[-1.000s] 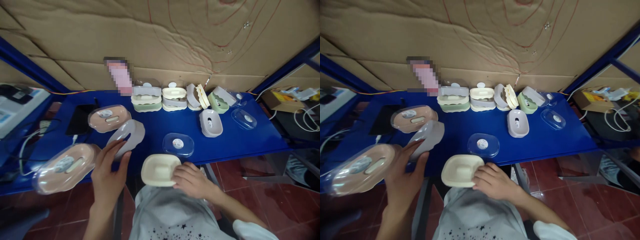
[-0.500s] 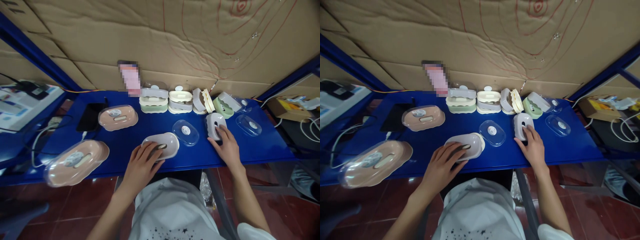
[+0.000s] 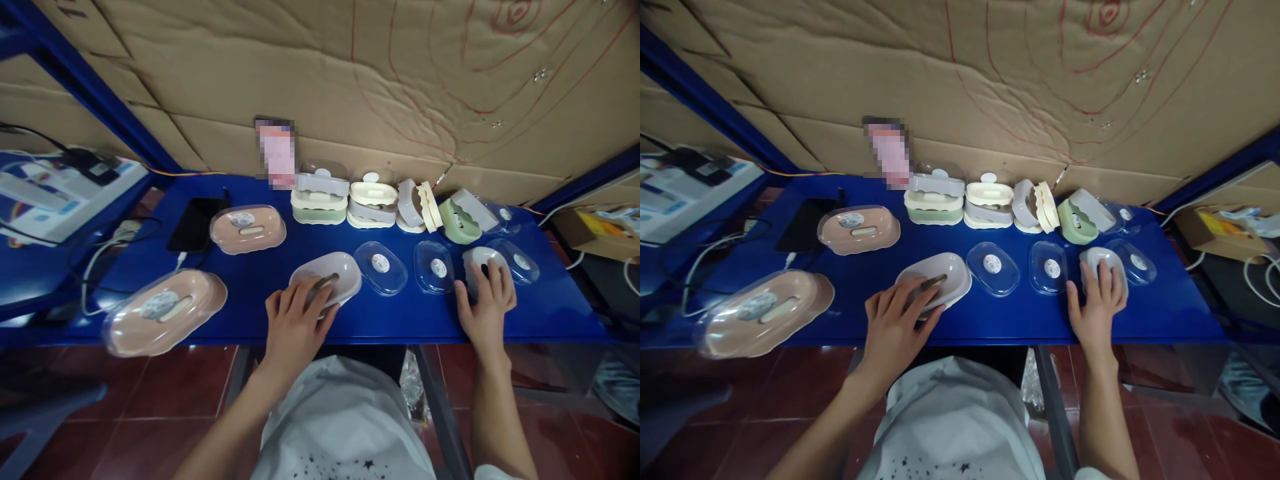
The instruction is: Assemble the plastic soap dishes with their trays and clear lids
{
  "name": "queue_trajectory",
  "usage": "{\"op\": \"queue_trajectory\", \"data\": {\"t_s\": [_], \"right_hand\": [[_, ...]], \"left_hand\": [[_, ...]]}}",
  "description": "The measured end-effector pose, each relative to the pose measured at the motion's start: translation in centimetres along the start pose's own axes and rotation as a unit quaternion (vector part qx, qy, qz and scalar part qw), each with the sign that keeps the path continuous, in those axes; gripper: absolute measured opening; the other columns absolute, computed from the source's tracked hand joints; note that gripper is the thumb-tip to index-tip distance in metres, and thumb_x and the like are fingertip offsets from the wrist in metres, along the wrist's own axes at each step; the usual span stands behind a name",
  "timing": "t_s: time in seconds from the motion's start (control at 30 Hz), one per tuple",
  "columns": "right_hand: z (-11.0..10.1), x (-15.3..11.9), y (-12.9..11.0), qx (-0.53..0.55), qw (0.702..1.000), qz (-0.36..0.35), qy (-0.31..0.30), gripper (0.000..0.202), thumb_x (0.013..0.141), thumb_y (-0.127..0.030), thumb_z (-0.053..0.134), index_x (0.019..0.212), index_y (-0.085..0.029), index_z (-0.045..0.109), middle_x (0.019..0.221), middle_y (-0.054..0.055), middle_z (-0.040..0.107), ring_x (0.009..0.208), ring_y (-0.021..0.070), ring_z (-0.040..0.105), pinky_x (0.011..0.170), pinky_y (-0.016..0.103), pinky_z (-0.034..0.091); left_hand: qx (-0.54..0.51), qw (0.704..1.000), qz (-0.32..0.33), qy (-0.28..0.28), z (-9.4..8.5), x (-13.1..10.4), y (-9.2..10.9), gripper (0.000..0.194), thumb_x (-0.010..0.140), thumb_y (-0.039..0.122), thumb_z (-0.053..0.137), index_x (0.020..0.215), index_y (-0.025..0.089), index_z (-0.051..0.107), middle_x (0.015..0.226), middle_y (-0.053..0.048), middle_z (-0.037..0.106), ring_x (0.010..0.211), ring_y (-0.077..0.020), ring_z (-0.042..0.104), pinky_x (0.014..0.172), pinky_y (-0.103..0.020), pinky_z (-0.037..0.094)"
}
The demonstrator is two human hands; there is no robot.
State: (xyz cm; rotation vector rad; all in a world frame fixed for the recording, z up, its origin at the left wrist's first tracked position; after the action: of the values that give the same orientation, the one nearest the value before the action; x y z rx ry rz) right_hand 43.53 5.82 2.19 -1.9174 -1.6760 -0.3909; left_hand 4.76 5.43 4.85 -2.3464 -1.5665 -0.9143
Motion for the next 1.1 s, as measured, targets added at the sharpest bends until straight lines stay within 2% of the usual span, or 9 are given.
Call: {"op": "queue_trajectory", "data": {"t_s": [0.1,0.17,0.3,0.47,0.57,0.73,0.9,1.0,1.1], "right_hand": [[0.5,-0.4,-3.2,0.025,0.991,-0.117,-0.052,0.044,0.110,-0.043,0.056,0.148,-0.024,0.065,0.160,0.014,0.060,0.154,0.0387,0.048,0.124,0.065,0.032],[0.5,-0.8,-5.5,0.036,0.980,-0.178,-0.081,0.043,0.109,-0.037,0.059,0.151,-0.026,0.062,0.157,0.013,0.063,0.150,0.0360,0.054,0.125,0.062,0.031],[-0.3,-1.4,-10.0,0.097,0.966,-0.229,-0.068,0.048,0.109,-0.027,0.061,0.156,-0.028,0.055,0.154,0.012,0.066,0.146,0.0319,0.058,0.124,0.055,0.035],[0.6,-1.5,-16.2,0.136,0.923,-0.321,-0.163,0.055,0.111,-0.031,0.057,0.165,-0.028,0.046,0.168,0.011,0.052,0.159,0.0311,0.044,0.128,0.055,0.035],[1.8,-0.4,-18.4,0.123,0.914,-0.344,-0.176,0.056,0.112,-0.035,0.056,0.166,-0.028,0.045,0.174,0.010,0.043,0.164,0.0319,0.036,0.131,0.057,0.032],[3.0,1.0,-18.7,0.129,0.902,-0.363,-0.194,0.047,0.113,-0.035,0.053,0.159,-0.025,0.055,0.165,0.011,0.056,0.157,0.0300,0.047,0.130,0.056,0.035],[3.1,0.9,-17.5,0.124,0.909,-0.344,-0.201,0.047,0.110,-0.040,0.059,0.155,-0.025,0.059,0.165,0.013,0.056,0.158,0.0324,0.046,0.128,0.059,0.038],[2.7,0.3,-17.5,0.121,0.906,-0.357,-0.191,0.046,0.110,-0.036,0.060,0.155,-0.026,0.060,0.166,0.013,0.054,0.158,0.0315,0.046,0.129,0.058,0.039],[2.1,-0.6,-17.5,0.127,0.902,-0.377,-0.169,0.045,0.111,-0.030,0.059,0.155,-0.025,0.060,0.164,0.011,0.056,0.156,0.0276,0.050,0.128,0.052,0.042]], "left_hand": [[-0.006,1.000,0.004,0.005,0.3,0.0,0.4,0.019,0.103,0.030,0.073,0.121,0.022,0.073,0.131,-0.013,0.076,0.122,-0.0330,0.068,0.106,-0.052,0.041],[-0.018,1.000,0.012,-0.001,0.6,-0.1,0.5,0.019,0.103,0.031,0.073,0.120,0.021,0.072,0.128,-0.013,0.076,0.123,-0.0332,0.068,0.110,-0.054,0.040],[-0.026,0.999,0.031,-0.021,1.1,-0.3,0.5,0.024,0.103,0.032,0.073,0.123,0.019,0.071,0.122,-0.014,0.076,0.120,-0.0331,0.069,0.108,-0.053,0.042],[-0.028,0.999,0.022,0.017,0.4,-0.4,-0.6,0.027,0.102,0.033,0.075,0.126,0.021,0.071,0.117,-0.011,0.076,0.112,-0.0311,0.071,0.102,-0.049,0.045],[-0.015,1.000,0.017,0.014,0.2,-0.4,-0.9,0.027,0.102,0.035,0.075,0.125,0.021,0.071,0.118,-0.011,0.077,0.113,-0.0320,0.071,0.099,-0.049,0.046],[-0.029,0.999,0.040,-0.018,1.0,-0.6,-0.5,0.028,0.104,0.034,0.071,0.130,0.021,0.069,0.131,-0.014,0.074,0.120,-0.0334,0.070,0.106,-0.054,0.049],[-0.076,0.995,0.045,-0.043,1.6,-1.0,-1.0,0.039,0.104,0.030,0.070,0.141,0.020,0.064,0.155,-0.024,0.058,0.146,-0.0395,0.058,0.113,-0.057,0.054],[-0.091,0.991,0.060,-0.079,1.5,-1.5,-1.5,0.045,0.106,0.029,0.066,0.150,0.021,0.059,0.160,-0.020,0.057,0.154,-0.0381,0.052,0.116,-0.057,0.055],[-0.090,0.987,0.087,-0.096,0.9,-2.0,-1.6,0.045,0.106,0.026,0.065,0.151,0.021,0.058,0.159,-0.017,0.061,0.156,-0.0367,0.049,0.119,-0.057,0.054]]}}
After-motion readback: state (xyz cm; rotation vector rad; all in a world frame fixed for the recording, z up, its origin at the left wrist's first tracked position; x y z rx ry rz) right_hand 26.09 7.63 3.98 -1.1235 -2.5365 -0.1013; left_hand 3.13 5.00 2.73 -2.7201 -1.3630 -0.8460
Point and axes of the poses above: each hand's wrist, its own x-axis towards the middle knuckle, its own z-axis out of the palm, y = z × x, the point moved 4 cm from there along x, towards the middle knuckle
